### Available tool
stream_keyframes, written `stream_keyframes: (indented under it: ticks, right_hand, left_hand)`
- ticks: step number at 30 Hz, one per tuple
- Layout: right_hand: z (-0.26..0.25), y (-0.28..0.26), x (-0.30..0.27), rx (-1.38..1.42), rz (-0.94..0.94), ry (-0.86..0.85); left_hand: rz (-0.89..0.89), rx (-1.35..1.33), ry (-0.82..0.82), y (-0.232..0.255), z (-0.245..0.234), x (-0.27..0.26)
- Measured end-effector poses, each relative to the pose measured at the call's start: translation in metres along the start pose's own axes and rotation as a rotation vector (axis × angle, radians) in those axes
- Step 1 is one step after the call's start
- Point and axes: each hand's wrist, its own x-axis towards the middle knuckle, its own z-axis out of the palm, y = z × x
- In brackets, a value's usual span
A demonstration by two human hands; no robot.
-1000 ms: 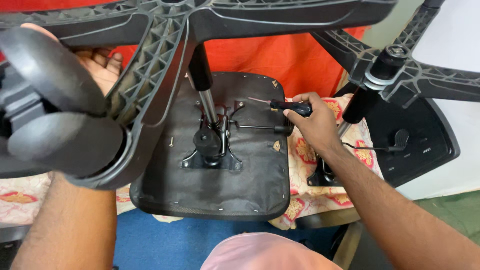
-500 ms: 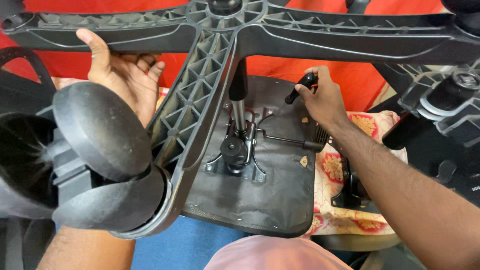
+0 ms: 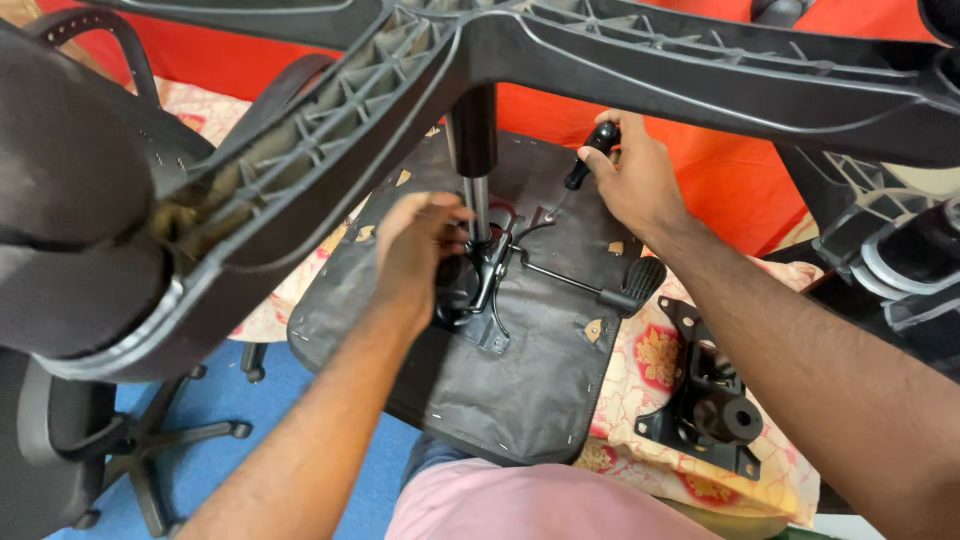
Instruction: The person assembles an office chair by attaching the base with casters to the seat using a screwdriver and screws. They align the components, insert screws, and tighten them to secure the base to the seat.
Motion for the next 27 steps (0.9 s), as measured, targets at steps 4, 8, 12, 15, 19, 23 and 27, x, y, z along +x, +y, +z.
stream_keyframes:
  ticks: [4, 8, 12, 15, 19, 23, 27]
  right_hand:
    - [0.001, 0.002, 0.004, -0.027, 0.034, -0.038]
    - [0.005, 0.001, 0.010, -0.021, -0.271, 0.019]
    - [0.011, 0.003, 0.019, -0.058, -0.212, -0.062]
    - [0.018, 0.008, 0.029, 0.056, -0.086, -0.118]
    - [0.014, 0.016, 0.035, 0.084, -0.327, -0.108]
    - [0.010, 0.012, 0.031, 0.224, 0.023, -0.202]
    - [0.014, 0.004, 0.032, 0.215, -0.056, -0.160]
  left_hand:
    - [0.059, 0.206, -0.166, -0.026, 0.046, 0.008]
    - [0.376, 0.593, -0.216, -0.037, 0.075, 0.045]
    - [0.370, 0.704, -0.332, -0.042, 0.093, 0.085]
    - [0.221, 0.758, -0.346, -0.045, 0.097, 0.100]
    - [0.244, 0.583, -0.343, -0.049, 0.101, 0.109]
    - [0.289, 0.673, -0.198, -0.051, 0.107, 0.112]
    - [0.274, 0.794, -0.115, -0.050, 0.111, 0.111]
